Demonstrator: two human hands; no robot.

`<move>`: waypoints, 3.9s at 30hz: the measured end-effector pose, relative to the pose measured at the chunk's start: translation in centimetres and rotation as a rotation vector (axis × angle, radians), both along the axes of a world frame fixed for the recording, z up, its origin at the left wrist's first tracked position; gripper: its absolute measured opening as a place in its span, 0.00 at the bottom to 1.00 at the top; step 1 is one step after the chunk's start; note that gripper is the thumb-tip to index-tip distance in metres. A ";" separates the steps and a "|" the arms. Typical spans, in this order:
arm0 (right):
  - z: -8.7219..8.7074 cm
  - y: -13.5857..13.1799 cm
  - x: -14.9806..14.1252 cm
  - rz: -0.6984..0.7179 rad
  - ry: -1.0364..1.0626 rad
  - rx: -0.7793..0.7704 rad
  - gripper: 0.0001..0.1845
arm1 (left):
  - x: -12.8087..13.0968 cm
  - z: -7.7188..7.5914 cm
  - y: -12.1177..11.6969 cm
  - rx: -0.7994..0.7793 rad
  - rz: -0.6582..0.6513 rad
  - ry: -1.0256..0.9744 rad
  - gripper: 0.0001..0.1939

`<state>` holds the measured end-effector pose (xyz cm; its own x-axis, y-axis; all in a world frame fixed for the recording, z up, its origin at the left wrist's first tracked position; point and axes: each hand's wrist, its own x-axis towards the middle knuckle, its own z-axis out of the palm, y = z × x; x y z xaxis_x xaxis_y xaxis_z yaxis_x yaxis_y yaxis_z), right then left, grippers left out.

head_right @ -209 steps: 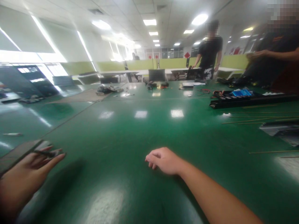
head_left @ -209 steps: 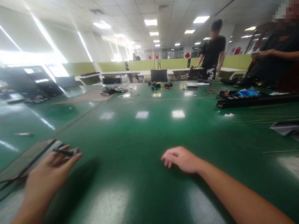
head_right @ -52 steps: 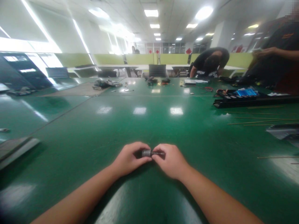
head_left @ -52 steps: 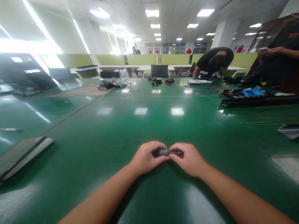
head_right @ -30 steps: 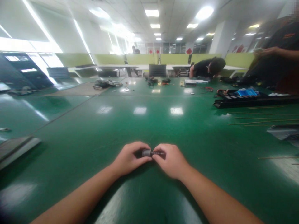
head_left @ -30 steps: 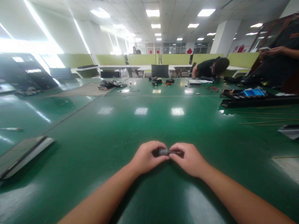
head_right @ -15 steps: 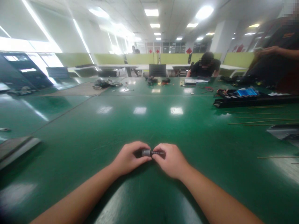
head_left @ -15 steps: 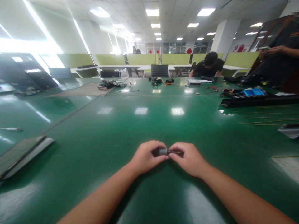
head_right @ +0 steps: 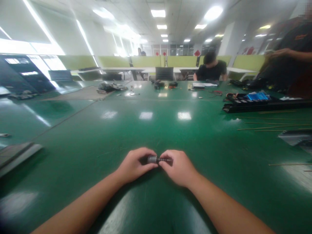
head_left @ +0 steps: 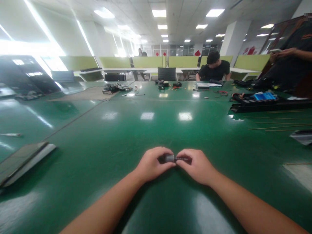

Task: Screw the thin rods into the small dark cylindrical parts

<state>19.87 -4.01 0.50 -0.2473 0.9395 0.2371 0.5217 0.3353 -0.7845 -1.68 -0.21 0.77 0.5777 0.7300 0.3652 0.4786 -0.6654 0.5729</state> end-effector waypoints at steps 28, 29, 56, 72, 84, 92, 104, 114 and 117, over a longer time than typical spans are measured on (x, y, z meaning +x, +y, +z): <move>0.2 0.0 0.0 -0.019 -0.015 -0.041 0.06 | -0.1 0.1 0.1 0.021 -0.003 0.009 0.13; 0.2 0.0 0.0 -0.020 -0.019 -0.039 0.06 | -0.1 0.1 0.1 0.022 -0.004 0.009 0.13; 0.2 -0.1 0.1 -0.019 -0.029 -0.016 0.07 | -0.1 0.2 0.0 0.019 0.006 0.013 0.13; 0.5 -0.2 0.1 -0.018 -0.029 -0.024 0.07 | -0.2 0.4 0.1 0.033 -0.001 0.020 0.12; 0.3 -0.1 0.2 -0.024 -0.035 -0.011 0.07 | -0.1 0.4 0.1 0.037 0.005 0.015 0.13; 0.4 -0.2 0.2 -0.030 -0.041 -0.010 0.07 | -0.1 0.4 0.1 0.041 0.010 0.017 0.12; 0.6 -0.2 0.2 -0.019 -0.060 -0.007 0.06 | -0.3 0.2 0.1 0.020 0.017 0.028 0.12; 0.3 0.0 0.4 -0.029 -0.063 0.012 0.05 | -0.3 0.2 0.1 0.047 0.020 -0.001 0.12; 0.3 -0.1 0.4 -0.029 -0.063 0.018 0.05 | -0.3 0.2 0.1 0.044 0.012 -0.010 0.12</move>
